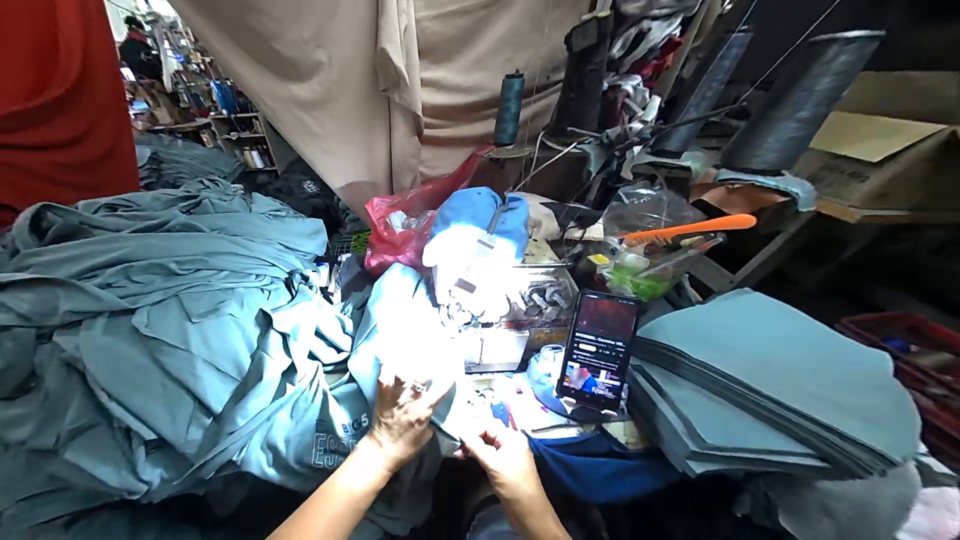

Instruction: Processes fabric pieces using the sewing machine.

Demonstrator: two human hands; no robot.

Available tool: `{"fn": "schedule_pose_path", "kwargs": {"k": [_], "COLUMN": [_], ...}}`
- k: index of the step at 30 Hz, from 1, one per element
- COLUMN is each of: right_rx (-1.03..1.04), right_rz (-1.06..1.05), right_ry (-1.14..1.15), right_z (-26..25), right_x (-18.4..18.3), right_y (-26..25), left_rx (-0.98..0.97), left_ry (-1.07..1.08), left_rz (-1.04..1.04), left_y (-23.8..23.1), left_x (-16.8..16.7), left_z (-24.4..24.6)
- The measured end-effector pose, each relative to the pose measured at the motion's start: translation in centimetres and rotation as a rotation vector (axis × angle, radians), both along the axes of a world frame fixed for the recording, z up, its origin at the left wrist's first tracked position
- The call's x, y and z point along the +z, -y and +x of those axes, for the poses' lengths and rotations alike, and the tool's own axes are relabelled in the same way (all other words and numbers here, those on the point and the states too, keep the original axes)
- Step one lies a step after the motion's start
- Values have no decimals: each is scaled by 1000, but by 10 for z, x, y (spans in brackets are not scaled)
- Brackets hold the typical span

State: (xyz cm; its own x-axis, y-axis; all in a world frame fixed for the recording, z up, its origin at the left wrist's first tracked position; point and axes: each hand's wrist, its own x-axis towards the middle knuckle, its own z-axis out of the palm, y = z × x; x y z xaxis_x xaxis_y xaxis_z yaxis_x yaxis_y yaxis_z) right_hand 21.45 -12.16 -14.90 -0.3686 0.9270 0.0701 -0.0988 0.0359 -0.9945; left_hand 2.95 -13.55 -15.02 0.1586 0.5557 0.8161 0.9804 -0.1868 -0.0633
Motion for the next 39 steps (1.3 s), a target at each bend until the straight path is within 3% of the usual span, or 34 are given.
{"fn": "schedule_pose_path", "kwargs": {"k": [2,5,7,12,16,21,25,29,34,39], "right_rx": [2,5,-14,-54,-70,-126,-72,-111,-89,-132], "right_rz": [15,7,14,24,60,64,-129,-212,-180,-109], "right_ry": [80,90,82,75,160,170,242,86,9,24], "right_z": [0,2,1,-13,-28,-37,-50,-60,-58,-59], "right_x": [-9,-9,-7,8,25,31,40,44,25,27], "right_y": [0,3,3,-26,-56,-70,-89,-101,-108,-105], "left_rx": [71,183,197,134,17,-82,-64,31,144,193], "left_ry": [20,78,86,99,32,25,75,125,240,305], "left_rz": [-195,-705,-796,-759,-352,-272,-359,-636,-917,-971], "left_y": [-4,-4,-6,-7,-15,-20,-28,-41,-48,-60], "left_x": [18,43,48,53,43,45,51,67,83,99], "left_z": [6,16,17,8,-3,-10,-13,-15,-8,-5]}}
